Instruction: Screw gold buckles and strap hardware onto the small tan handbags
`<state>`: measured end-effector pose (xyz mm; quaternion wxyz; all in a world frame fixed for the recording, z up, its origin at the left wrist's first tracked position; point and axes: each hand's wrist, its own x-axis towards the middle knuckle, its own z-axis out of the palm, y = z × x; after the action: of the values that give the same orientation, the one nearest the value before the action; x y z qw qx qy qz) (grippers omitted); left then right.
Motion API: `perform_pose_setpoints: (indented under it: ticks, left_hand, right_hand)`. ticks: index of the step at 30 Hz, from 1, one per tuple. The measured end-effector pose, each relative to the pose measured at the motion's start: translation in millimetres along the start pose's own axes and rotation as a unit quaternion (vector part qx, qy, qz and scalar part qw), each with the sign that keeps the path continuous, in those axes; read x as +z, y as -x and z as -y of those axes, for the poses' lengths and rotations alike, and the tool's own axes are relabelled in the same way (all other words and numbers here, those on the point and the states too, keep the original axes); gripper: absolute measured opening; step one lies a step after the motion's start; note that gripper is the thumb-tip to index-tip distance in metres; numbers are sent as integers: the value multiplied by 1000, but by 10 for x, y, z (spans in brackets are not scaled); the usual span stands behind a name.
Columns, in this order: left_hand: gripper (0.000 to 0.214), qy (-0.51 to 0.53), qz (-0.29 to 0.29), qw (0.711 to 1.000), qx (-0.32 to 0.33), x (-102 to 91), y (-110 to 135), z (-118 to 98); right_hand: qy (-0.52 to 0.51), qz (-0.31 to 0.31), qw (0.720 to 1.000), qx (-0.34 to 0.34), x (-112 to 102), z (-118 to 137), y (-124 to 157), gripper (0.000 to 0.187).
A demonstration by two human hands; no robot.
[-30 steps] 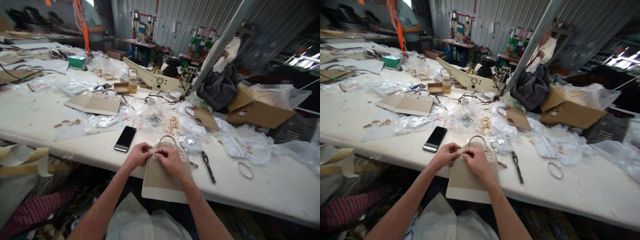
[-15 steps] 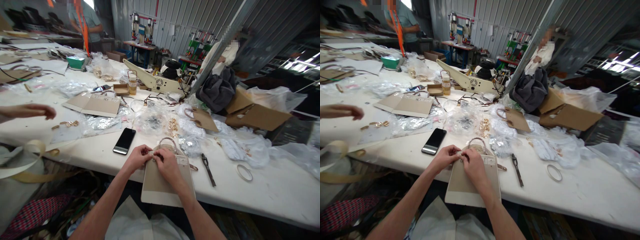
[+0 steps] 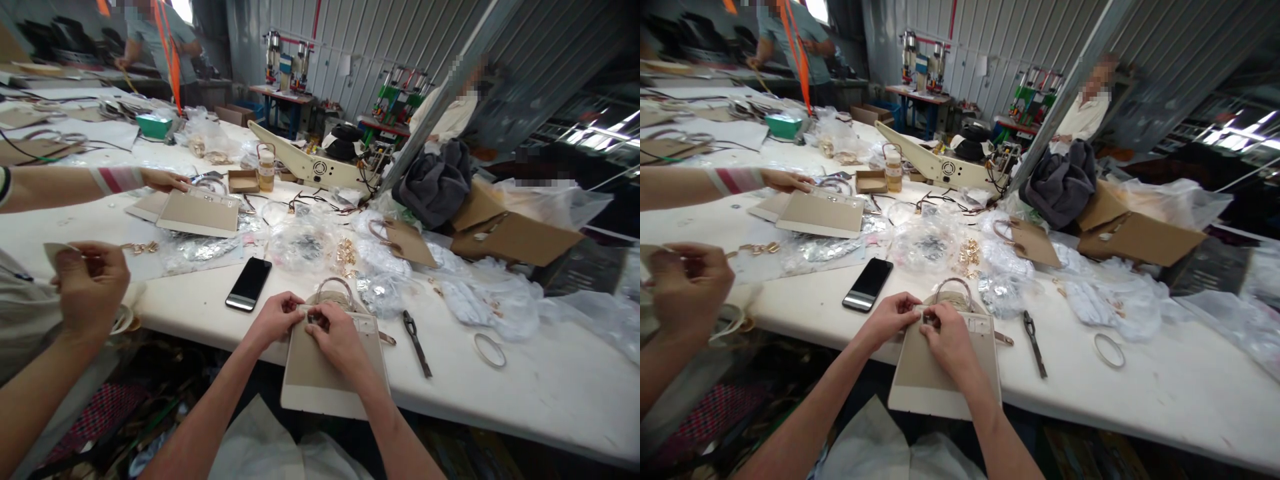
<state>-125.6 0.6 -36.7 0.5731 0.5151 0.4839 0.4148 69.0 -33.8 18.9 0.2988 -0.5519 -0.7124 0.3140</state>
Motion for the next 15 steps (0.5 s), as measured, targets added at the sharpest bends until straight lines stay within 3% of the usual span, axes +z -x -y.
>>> perform_pose_setpoints:
  ticks: [6, 10, 13, 15]
  left_hand:
    - [39, -5, 1, 1000, -8, -4, -4, -1]
    - [38, -2, -1, 1000, -11, -7, -3, -2]
    - [39, 6, 3, 1000, -16, -9, -12, 15]
    - [41, 12, 7, 1000, -21, -12, -20, 31]
  right_hand:
    - [-26, 59, 997, 47, -99, -25, -173, 27]
    - [-23, 94, 995, 34, -187, -45, -204, 33]
    - [-26, 110, 994, 9, -262, -43, -211, 21]
    - [-48, 123, 991, 10, -292, -46, -225, 23]
